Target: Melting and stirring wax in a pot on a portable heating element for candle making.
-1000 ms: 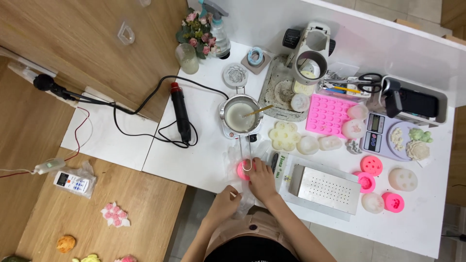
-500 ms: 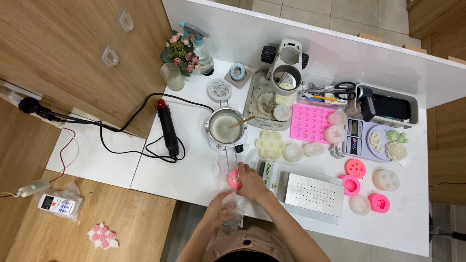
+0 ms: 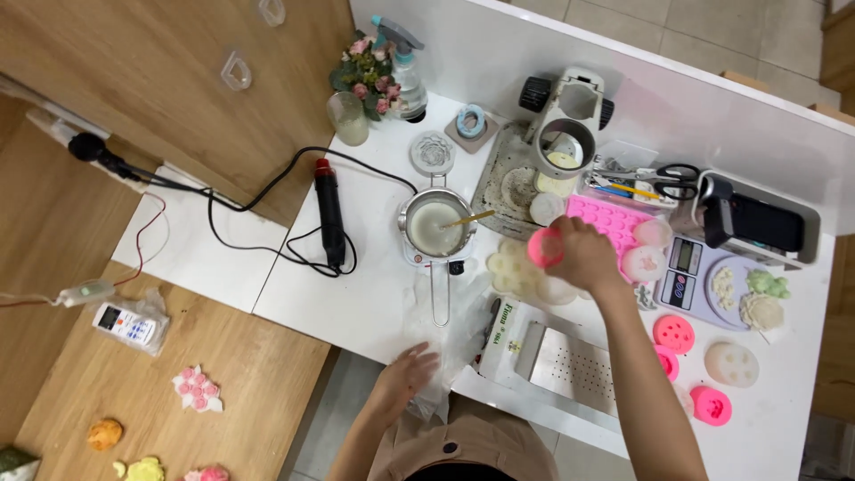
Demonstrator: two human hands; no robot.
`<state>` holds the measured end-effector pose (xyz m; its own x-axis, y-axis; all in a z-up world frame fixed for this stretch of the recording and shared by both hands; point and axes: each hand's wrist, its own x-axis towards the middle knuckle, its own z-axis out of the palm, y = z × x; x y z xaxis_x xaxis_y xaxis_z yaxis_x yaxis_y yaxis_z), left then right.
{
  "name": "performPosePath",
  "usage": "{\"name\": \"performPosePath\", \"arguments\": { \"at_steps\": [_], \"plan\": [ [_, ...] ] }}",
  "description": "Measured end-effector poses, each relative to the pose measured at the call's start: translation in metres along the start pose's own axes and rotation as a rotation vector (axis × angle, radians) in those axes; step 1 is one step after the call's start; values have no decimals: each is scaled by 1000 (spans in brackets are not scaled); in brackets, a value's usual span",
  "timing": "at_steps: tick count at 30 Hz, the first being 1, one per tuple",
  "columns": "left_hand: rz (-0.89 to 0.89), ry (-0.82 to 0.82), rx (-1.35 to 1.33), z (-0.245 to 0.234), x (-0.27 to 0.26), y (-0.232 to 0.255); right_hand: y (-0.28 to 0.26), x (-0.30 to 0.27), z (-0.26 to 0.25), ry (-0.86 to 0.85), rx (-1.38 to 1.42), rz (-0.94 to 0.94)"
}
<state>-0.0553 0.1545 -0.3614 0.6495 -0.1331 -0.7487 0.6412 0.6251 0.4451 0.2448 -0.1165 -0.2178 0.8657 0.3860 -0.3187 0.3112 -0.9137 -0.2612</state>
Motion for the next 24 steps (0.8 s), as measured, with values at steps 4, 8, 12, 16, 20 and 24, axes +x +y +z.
{"name": "performPosePath", "arguments": {
  "at_steps": [4,8,12,16,20,24],
  "plan": [
    [120,1,-75,2,-15,-4,17,72,0,161,-125,-22],
    [216,-30,-83,35,-65,28,14,136,23,171,-113,-104],
    [139,85,-387,61,-125,67,29,195,73,136,-118,-89],
    [321,-20,-433,51,-144,72,36,212,105,223,-180,-5],
    [365,2,-411,35,-129,82,-4,151,74,519,-196,-81],
    [360,17,-423,8,-88,77,-57,32,28,276,66,29]
  ]
}}
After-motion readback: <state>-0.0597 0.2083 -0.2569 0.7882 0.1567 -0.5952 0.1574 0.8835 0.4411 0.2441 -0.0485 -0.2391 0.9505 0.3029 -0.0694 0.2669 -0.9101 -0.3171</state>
